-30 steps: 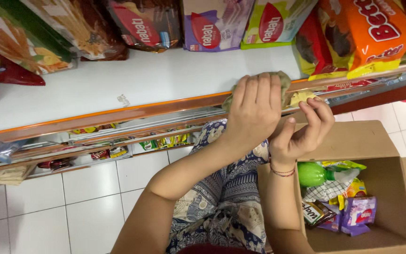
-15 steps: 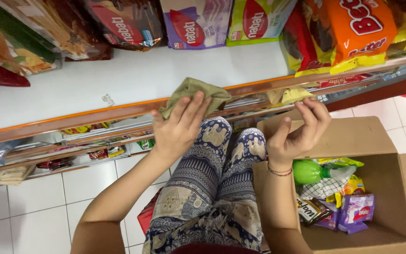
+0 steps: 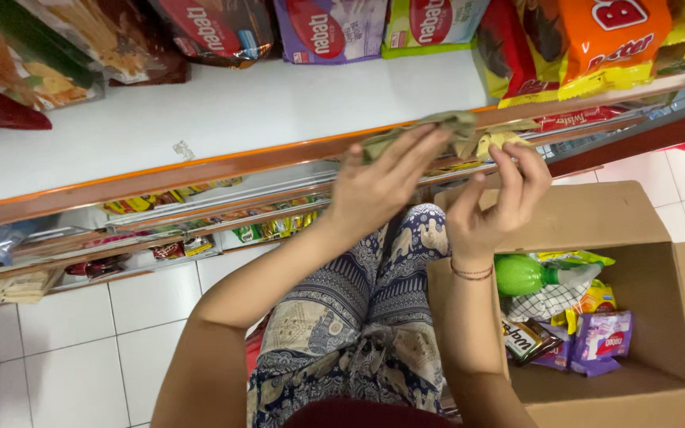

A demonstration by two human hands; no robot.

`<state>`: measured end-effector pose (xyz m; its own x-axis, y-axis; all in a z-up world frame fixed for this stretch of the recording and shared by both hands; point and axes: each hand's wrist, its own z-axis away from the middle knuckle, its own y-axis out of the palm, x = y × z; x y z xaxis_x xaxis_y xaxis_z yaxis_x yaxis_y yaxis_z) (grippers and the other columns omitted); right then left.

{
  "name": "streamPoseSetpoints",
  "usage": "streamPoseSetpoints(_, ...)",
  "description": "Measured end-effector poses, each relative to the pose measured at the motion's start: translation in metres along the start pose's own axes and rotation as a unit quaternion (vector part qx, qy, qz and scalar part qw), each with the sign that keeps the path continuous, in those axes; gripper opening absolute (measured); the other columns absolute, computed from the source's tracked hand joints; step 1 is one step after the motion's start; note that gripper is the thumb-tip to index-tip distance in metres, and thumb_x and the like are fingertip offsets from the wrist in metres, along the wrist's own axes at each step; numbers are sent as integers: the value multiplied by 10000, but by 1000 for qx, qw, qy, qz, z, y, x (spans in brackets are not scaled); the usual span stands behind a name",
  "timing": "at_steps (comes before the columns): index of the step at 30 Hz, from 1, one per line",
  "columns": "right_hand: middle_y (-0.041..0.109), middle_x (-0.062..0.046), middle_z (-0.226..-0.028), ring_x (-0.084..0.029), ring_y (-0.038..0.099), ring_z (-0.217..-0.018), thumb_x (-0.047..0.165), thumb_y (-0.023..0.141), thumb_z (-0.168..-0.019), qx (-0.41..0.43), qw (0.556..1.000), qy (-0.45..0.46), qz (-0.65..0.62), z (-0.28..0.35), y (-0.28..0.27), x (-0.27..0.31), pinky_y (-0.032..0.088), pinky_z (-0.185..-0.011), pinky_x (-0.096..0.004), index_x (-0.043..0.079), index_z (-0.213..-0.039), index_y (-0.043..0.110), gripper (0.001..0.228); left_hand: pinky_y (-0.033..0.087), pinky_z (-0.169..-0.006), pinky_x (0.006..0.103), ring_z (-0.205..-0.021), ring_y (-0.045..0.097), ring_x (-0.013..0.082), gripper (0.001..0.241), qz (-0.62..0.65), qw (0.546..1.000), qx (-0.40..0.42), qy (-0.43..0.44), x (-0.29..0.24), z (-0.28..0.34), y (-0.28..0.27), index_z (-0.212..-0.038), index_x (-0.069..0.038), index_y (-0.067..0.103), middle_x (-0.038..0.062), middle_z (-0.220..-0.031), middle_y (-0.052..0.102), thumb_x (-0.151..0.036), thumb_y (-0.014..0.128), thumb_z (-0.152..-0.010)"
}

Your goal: The person scans items with a handheld scanner, places them into a cardboard box, and uses a spray bottle and cloths to wipe down the retail shelves.

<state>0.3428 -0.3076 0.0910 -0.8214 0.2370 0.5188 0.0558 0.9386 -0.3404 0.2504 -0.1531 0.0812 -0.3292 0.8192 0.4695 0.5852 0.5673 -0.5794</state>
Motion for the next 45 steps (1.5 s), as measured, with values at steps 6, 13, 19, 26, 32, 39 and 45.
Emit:
streamPoseSetpoints(6, 516, -180, -1523, -395, 427, -1490, -26, 680, -981, 115, 983, -111, 93, -22, 8, 11, 315, -1269, -522, -41, -1451, 589, 479, -217, -1197, 665, -1608, 205, 277, 522, 45, 978, 59, -196, 51, 89, -20, -1584, -90, 491, 83, -1697, 350, -96, 497, -1062)
streamPoseSetpoints(13, 598, -128, -1350, -342, 536, -1398, -85, 638, -937, 95, 989, -85, 71, -19, 3, 10, 360, -1200, -477, 15, -1307, 647, 383, -195, -1192, 659, -1573, 254, 363, 637, 111, 955, 74, -265, 24, 65, -38, -1558, 15, 495, 136, -1650, 424, -3, 484, -921)
streamPoseSetpoints(19, 624, -116, -1301, -315, 567, -1335, -76, 614, -934, 85, 991, -83, 62, -14, -2, 5, 360, -1131, -451, 6, -1263, 668, 343, -149, -1250, 623, -1529, 377, 259, 476, 118, 981, 23, -155, -30, 0, -44, -1541, -81, 565, 91, -1567, 505, -148, 533, -1071)
streamPoseSetpoints(26, 633, -109, -1322, -296, 584, -1336, -66, 582, -938, 86, 991, -90, 52, -17, -7, 5, 328, -1126, -431, 7, -1291, 672, 371, 72, -1272, 647, -1353, 479, 277, 406, 134, 983, 57, -112, -11, -30, -59, -1405, -56, 640, 80, -1345, 599, -214, 590, -1034)
streamPoseSetpoints(32, 635, -88, -1310, -274, 596, -1329, -90, 588, -913, 91, 989, -100, 55, -18, -10, 7, 311, -1117, -421, 36, -1286, 688, 406, 23, -1261, 678, -1352, 431, 291, 420, 85, 990, 55, -99, 21, -1, -72, -1407, -99, 662, 51, -1356, 610, -206, 597, -1006)
streamPoseSetpoints(39, 626, -98, -1358, -275, 558, -1379, -78, 614, -868, 109, 987, -94, 72, -20, -6, 12, 302, -1125, -443, 28, -1316, 675, 464, -54, -1249, 691, -1376, 416, 240, 353, -6, 988, 39, -148, 78, 61, -78, -1288, -167, 714, -35, -1238, 660, -66, 569, -983)
streamPoseSetpoints(45, 507, -160, -1555, -355, 422, -1530, -54, 632, -948, 88, 990, -102, 42, -5, 21, 52, 271, -1227, -490, 18, -1472, 579, 532, -35, -1270, 659, -1383, 446, 258, 352, -112, 983, -10, -148, 132, 132, -73, -1334, -195, 735, -18, -1253, 662, -97, 617, -1017)
